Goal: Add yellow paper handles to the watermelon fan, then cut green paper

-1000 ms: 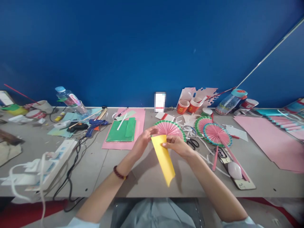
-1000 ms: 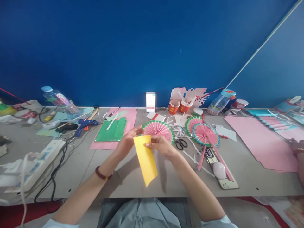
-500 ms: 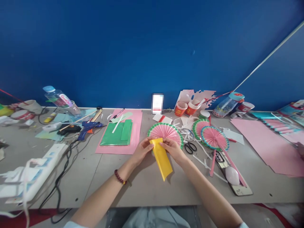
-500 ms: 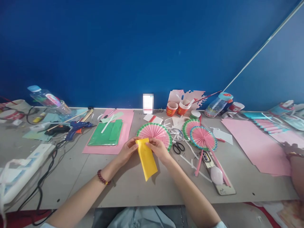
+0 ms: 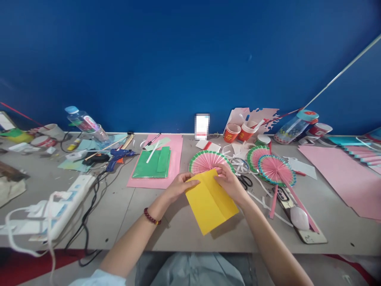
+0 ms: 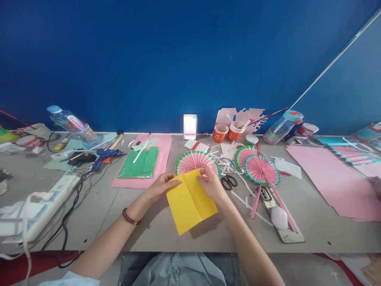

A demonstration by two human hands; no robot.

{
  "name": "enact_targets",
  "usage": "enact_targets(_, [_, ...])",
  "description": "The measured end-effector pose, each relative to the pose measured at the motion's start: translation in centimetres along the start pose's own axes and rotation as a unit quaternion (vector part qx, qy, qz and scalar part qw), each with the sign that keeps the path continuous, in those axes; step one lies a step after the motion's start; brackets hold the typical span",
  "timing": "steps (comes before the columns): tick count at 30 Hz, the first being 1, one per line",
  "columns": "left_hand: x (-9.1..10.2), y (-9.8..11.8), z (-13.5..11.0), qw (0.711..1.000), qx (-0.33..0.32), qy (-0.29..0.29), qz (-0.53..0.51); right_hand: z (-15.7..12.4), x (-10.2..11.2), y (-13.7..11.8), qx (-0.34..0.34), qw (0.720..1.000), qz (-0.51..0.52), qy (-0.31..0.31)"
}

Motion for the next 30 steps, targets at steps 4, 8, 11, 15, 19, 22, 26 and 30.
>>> enact_targets(4, [0.3, 0.8, -0.9, 0.978, -0.015, 0.027, 0.206, -2.8, 0.2, 1.1, 0.015, 0.982, -0.186, -0.001])
enact_targets(8, [-1.7, 0.4, -3.0, 0.855, -0.107, 0.121, 0.493, -5.2, -0.4, 2.9, 0.012, 0.944, -0.329, 0.009])
enact_targets(11, [-4.4, -1.5, -4.7, 0.769, -0.161, 0.135, 0.604, -5.9, -0.8, 3.2, 0.036, 0.915, -0.403, 0.014])
enact_targets(15, [-6.7, -5.2, -5.4, 0.725, -0.162, 0.112, 0.660, -6.1, -1.2, 3.0, 0.101, 0.857, -0.503, 0.054])
enact_targets(19, [-7.0, -7.4, -5.0, 0.687, -0.145, 0.135, 0.699, -6.5, -2.6, 3.6, 0.171, 0.812, -0.557, 0.036])
enact_targets(22, [-7.0, -7.6, -4.8, 0.686, -0.154, 0.155, 0.694, -6.8, -3.7, 4.7, 0.197, 0.804, -0.561, -0.027])
enact_targets(26, [-7.1, -7.4, -4.8, 0.690, -0.164, 0.157, 0.688, -6.8, -4.2, 5.5, 0.174, 0.799, -0.575, -0.033])
enact_targets(30, [-7.3, -7.8, -4.7, 0.679, -0.150, 0.181, 0.695, -6.7, -4.4, 5.5, 0.156, 0.793, -0.589, -0.023])
Point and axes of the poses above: each hand's wrist, its own z-axis towards the middle knuckle, its own x-axis out of the back of the hand, y = z × x, the point moved 2 cm from there along z, towards the middle knuckle, and after that the axes turned 6 degrees about -y, right-handed, at the moved point
